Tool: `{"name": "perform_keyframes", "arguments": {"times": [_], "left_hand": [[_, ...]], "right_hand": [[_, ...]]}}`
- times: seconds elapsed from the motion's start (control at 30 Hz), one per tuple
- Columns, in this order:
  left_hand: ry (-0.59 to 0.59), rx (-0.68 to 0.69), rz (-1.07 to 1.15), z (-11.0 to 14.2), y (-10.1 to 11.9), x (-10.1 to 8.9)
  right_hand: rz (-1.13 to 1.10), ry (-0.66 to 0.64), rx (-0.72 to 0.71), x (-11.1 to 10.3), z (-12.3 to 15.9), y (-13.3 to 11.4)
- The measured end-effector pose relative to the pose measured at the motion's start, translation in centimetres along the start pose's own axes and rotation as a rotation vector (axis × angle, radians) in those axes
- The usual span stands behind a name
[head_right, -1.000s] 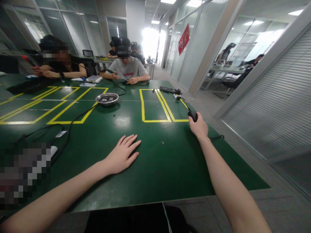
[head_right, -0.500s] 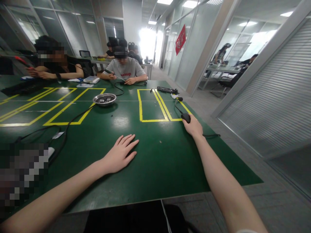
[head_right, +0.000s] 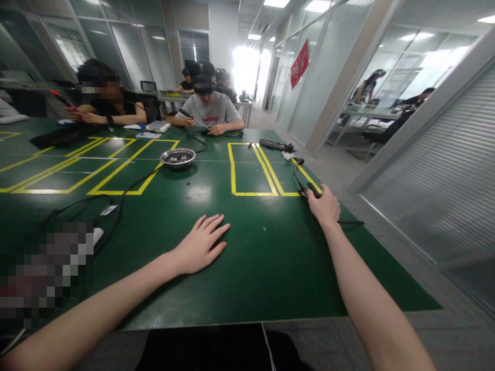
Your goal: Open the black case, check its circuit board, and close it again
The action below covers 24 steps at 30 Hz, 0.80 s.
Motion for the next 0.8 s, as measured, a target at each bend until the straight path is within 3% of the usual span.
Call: {"name": "perform_keyframes", "arguments": {"times": [0.13, 0.4, 0.53, 0.8], "left_hand": [[-0.004, -0.002, -0.002, 0.1, -0.1, 0.0], [0.01, 0.006, 0.015, 0.1, -0.1, 0.0], [0.01, 0.008, 0.019, 0.2, -0.2, 0.1], [0.002, 0.012, 0.013, 0.2, -0.2, 0.0]], "right_hand": [[-0.093, 0.013, 0.173, -0.6, -0.1, -0.1], [-0.146, -0.069, 0.254, -1.6, 0.2, -0.6], [-0.196, -0.045, 0.241, -1.6, 0.6, -0.8], [-0.186, 0.065, 0.085, -3.0, 1.0, -1.8]]}}
Point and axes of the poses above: each hand's wrist, its own z-axis away from the middle knuckle, its own x-axis out of the palm, y = z × x, the point moved 2 cm from there along -z, towards the middle knuckle, and after that the axes turned 7 degrees about x, right-handed, at the moved point
